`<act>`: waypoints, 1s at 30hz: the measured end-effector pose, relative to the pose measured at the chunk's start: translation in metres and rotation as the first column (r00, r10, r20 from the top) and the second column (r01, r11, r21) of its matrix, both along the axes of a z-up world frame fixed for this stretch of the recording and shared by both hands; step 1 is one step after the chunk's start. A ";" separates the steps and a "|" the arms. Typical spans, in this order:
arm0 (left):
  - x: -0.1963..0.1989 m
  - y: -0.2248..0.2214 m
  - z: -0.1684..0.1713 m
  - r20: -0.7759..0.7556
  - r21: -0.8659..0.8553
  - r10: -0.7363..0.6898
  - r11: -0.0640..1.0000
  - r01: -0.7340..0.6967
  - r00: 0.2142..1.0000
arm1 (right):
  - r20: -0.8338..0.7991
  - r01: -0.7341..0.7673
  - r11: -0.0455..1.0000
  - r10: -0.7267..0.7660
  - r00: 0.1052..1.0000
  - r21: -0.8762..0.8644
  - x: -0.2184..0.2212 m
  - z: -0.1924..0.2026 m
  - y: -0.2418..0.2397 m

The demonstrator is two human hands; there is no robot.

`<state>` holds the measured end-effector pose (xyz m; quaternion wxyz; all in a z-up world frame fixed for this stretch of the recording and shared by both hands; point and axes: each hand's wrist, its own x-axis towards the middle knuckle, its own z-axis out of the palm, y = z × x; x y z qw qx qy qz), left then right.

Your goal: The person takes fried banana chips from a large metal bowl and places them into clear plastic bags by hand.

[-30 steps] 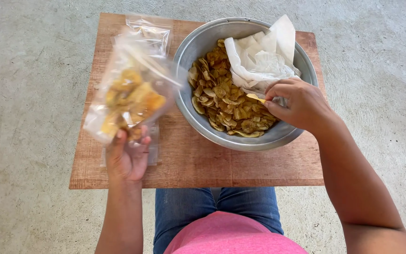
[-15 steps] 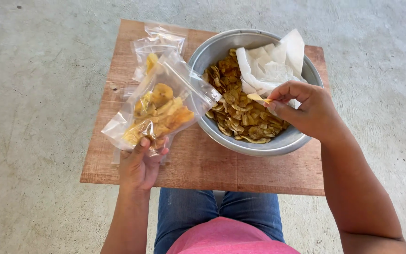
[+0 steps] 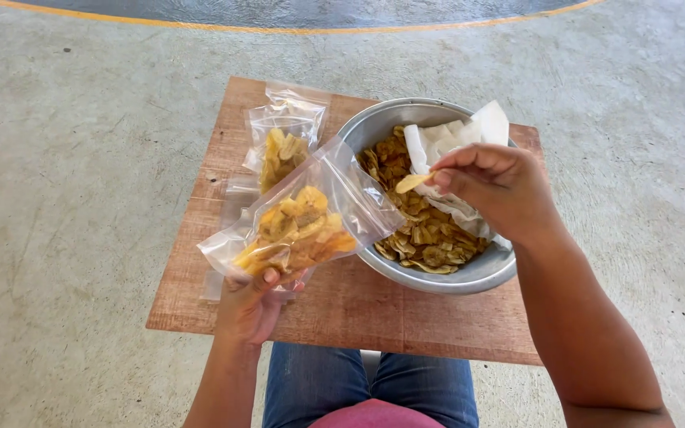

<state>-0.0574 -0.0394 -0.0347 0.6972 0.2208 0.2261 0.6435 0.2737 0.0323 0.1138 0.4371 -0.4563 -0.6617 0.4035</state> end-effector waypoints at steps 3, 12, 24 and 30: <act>-0.001 0.004 -0.013 -0.026 -0.019 -0.009 1.000 0.008 1.000 | -0.052 -0.063 0.997 0.066 0.996 0.050 -0.009 0.005 0.006; 0.001 0.007 0.005 -0.034 0.062 -0.022 0.998 0.024 0.999 | -0.095 -0.177 0.981 0.169 0.981 -0.078 -0.026 -0.001 0.014; -0.005 0.011 -0.008 -0.349 0.150 0.065 0.989 -0.012 0.935 | -0.150 -0.108 0.969 0.075 0.986 -0.224 -0.016 -0.026 0.030; 0.008 0.022 0.000 -0.280 0.126 0.042 0.992 -0.006 0.959 | -0.213 -0.194 0.931 0.131 0.968 -0.308 -0.024 -0.027 0.027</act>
